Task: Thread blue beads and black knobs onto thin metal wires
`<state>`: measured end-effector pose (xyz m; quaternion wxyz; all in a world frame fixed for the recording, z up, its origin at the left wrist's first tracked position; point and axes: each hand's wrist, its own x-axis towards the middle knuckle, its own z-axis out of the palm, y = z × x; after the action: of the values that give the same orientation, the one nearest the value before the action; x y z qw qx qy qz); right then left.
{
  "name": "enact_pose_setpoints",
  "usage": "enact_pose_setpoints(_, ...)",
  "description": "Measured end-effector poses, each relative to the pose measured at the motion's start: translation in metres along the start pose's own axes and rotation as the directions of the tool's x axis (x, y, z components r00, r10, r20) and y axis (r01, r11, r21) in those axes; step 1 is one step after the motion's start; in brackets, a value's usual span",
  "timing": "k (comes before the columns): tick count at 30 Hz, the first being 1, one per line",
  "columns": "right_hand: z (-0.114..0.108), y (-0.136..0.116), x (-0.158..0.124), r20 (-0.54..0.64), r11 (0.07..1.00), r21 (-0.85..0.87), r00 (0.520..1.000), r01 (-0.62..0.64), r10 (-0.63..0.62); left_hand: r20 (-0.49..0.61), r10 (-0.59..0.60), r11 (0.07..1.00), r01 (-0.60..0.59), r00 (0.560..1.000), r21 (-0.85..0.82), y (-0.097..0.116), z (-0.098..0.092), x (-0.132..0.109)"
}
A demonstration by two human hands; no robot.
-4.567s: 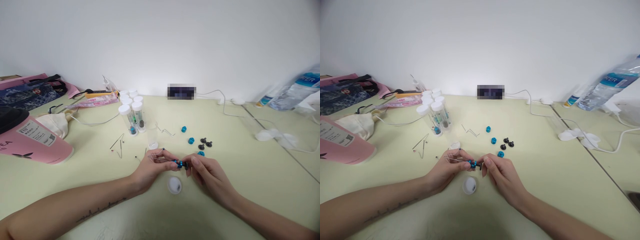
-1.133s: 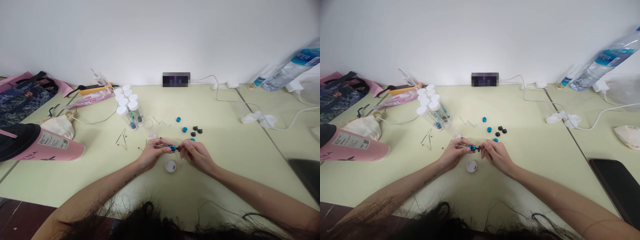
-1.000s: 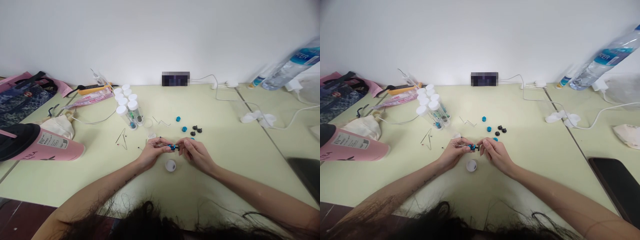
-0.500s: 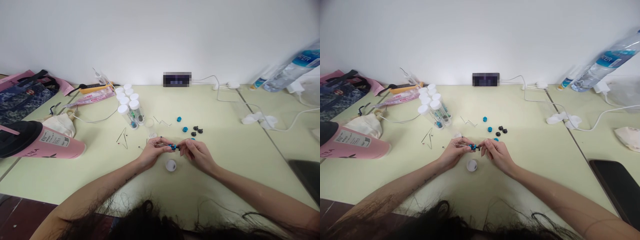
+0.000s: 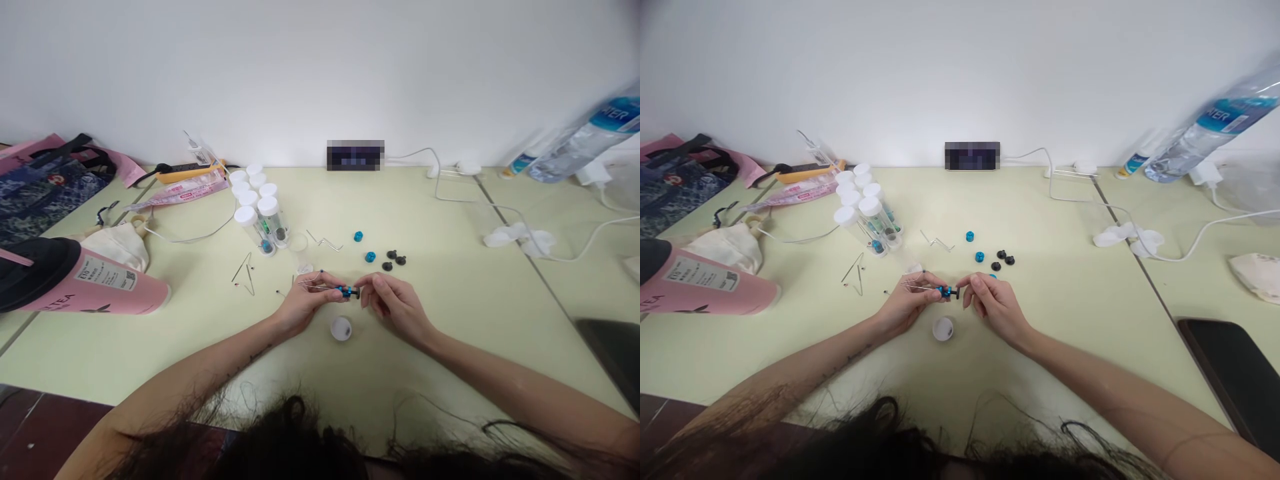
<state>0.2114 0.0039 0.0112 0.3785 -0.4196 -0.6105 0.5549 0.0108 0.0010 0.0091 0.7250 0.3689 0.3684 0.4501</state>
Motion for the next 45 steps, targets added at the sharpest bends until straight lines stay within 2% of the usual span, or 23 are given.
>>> enact_pose_setpoints(16, 0.0004, 0.0011, 0.0003, -0.003, 0.999, -0.037, 1.000, -0.005, 0.005, -0.024, 0.000, 1.000, 0.000, 1.000, 0.018, -0.0002, 0.0008, -0.0002)
enact_pose_setpoints(21, 0.0010, 0.0001, 0.0001, -0.007, 1.000, 0.003, 1.000, 0.006, -0.006, -0.029, 0.006, 1.000, -0.006, 1.000, 0.017, -0.0012, 0.0005, 0.0002)
enact_pose_setpoints(45, 0.0001, 0.0009, 0.0001, 0.000, 1.000, 0.003, 1.000, 0.011, -0.011, -0.007, 0.012, 1.000, -0.012, 1.000, 0.001, -0.0015, -0.0006, 0.0003)
